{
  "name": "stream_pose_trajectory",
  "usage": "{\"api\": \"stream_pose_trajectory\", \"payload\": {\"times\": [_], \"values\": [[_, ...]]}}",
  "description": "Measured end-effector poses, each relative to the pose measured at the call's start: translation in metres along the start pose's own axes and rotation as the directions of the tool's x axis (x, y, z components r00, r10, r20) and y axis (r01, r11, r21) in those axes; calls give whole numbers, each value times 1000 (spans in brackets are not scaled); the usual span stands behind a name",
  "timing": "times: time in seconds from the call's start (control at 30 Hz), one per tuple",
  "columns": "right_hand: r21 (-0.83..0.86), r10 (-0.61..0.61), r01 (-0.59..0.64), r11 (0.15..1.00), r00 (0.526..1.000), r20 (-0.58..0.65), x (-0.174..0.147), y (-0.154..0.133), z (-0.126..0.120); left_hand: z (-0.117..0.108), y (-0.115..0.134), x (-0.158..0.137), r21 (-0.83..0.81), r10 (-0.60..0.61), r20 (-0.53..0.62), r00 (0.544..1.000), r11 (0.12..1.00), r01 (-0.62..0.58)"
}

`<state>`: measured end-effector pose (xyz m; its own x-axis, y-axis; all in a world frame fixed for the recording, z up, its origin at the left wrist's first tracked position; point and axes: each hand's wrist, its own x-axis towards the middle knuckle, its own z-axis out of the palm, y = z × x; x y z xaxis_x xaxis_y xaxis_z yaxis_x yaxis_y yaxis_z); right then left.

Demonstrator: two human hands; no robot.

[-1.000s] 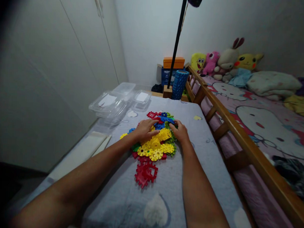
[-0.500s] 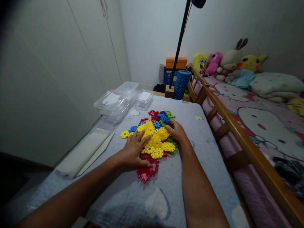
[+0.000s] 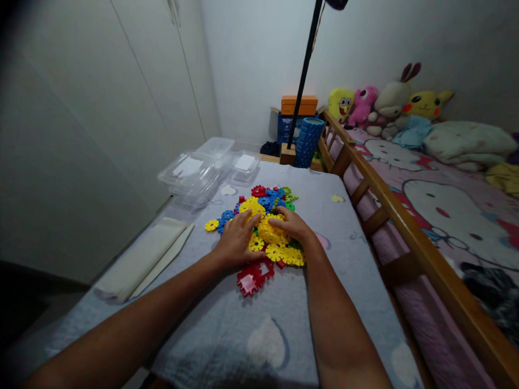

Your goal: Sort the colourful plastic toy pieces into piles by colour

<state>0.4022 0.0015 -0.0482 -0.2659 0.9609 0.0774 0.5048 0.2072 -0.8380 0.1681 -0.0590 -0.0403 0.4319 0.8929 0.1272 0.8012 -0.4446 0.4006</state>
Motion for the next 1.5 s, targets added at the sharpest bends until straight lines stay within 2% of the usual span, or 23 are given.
{"api": "stream_pose_trajectory", "payload": {"times": [0.2,0.33,0.43,0.53,0.67,0.87,0.93,1.07,1.23,1.37,1.5], "values": [[131,63,-69,989,997,47,-3,-5,-4,3,3,12,-86,50,-46,998,995,-53],[240,82,-114,964,987,139,-10,-17,-5,5,3,18,-193,59,-127,990,978,-83],[278,75,-125,952,980,184,-13,-23,-5,5,0,20,-315,7,-208,978,946,-74],[254,74,-119,960,981,178,-13,-22,-2,4,-5,23,-396,-96,-257,962,918,-14],[252,86,-104,962,993,82,-8,-13,6,3,-11,25,-429,-188,-272,944,902,56],[230,118,-87,969,985,-122,-3,-11,13,2,-17,23,-482,-248,-333,910,874,62],[184,119,-81,980,972,-201,-2,-11,13,-1,-19,21,-486,-278,-344,897,870,83],[43,156,-151,988,925,-346,3,-11,12,-6,-22,20,-480,-329,-345,879,867,136],[-50,41,-62,997,936,-350,4,-15,13,-10,-25,22,-360,-286,-339,897,920,157],[-128,-37,-14,992,922,-386,9,-18,8,-10,-30,23,-238,-242,-352,904,957,163],[-257,-69,-46,965,905,-420,36,-19,-3,-9,-35,20,-150,-196,-281,940,976,159]]}}
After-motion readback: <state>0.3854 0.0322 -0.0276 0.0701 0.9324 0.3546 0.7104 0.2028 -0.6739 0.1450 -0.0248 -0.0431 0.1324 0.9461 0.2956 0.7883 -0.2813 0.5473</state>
